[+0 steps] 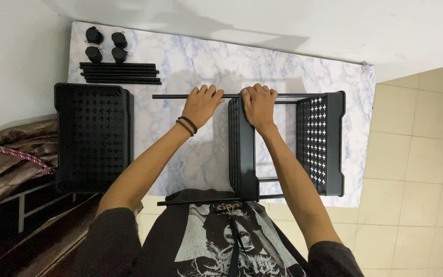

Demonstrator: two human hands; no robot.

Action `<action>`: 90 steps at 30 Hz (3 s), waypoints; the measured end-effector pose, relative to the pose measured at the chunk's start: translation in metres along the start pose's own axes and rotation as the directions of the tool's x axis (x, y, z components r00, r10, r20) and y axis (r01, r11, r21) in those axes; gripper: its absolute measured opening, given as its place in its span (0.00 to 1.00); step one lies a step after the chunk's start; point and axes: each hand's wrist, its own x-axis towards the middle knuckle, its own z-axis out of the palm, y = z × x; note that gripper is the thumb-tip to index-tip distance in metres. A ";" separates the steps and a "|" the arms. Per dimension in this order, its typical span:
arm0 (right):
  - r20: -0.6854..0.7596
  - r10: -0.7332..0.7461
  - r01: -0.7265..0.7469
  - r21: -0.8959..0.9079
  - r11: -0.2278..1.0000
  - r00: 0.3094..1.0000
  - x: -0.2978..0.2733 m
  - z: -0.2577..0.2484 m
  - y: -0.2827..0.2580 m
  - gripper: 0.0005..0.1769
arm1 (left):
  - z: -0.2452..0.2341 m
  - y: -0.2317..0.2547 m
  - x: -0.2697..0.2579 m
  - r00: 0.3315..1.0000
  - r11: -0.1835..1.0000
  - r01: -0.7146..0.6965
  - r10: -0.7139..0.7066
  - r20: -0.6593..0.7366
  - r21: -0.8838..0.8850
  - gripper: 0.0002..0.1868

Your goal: The person assembles a black plastic shelving unit by inserting black rods into slots on the side panels. They connect two side panels with rods, then attach a third panel to form a three-section frame. The person handles the plastic panels and rods by hand, aligning and pushing them into place.

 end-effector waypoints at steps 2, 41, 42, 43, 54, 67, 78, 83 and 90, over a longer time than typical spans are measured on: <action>-0.003 0.017 -0.017 -0.013 1.000 1.000 -0.001 0.002 -0.001 0.15 | 0.000 -0.006 0.006 0.979 0.996 0.061 -0.046 0.201 -0.068 0.14; -0.053 0.018 -0.019 -0.006 1.000 0.998 -0.003 0.013 0.003 0.13 | 0.050 -0.034 0.071 0.659 0.844 0.369 0.056 0.750 -0.388 0.33; -0.052 0.022 -0.022 -0.009 1.000 0.998 -0.001 0.012 0.004 0.13 | 0.053 -0.037 0.077 0.560 0.810 0.447 0.076 0.825 -0.378 0.35; -0.057 0.019 -0.020 -0.010 1.000 0.998 0.000 0.012 0.004 0.13 | 0.054 -0.040 0.080 0.498 0.788 0.505 0.066 0.865 -0.351 0.36; -0.063 0.028 -0.026 0.033 0.999 0.998 -0.001 0.006 -0.003 0.13 | -0.003 0.012 0.002 0.999 0.996 0.006 -0.002 -0.047 0.087 0.21; -0.075 0.041 -0.041 0.004 0.999 0.996 0.001 0.007 -0.002 0.14 | 0.015 -0.016 0.015 0.952 0.999 0.022 -0.011 0.306 -0.032 0.16; -0.093 0.013 -0.016 -0.033 0.999 0.996 -0.001 0.012 0.001 0.12 | 0.037 -0.059 0.073 0.357 0.681 0.648 0.124 0.926 -0.341 0.32; -0.084 0.035 -0.037 -0.018 0.999 0.996 -0.003 0.014 0.003 0.12 | 0.026 -0.059 0.093 0.055 0.452 0.874 0.268 0.962 -0.176 0.30; -0.031 0.012 -0.014 -0.048 0.999 0.999 -0.002 0.012 0.010 0.14 | 0.044 -0.041 0.078 0.585 0.675 0.528 0.150 0.797 -0.515 0.29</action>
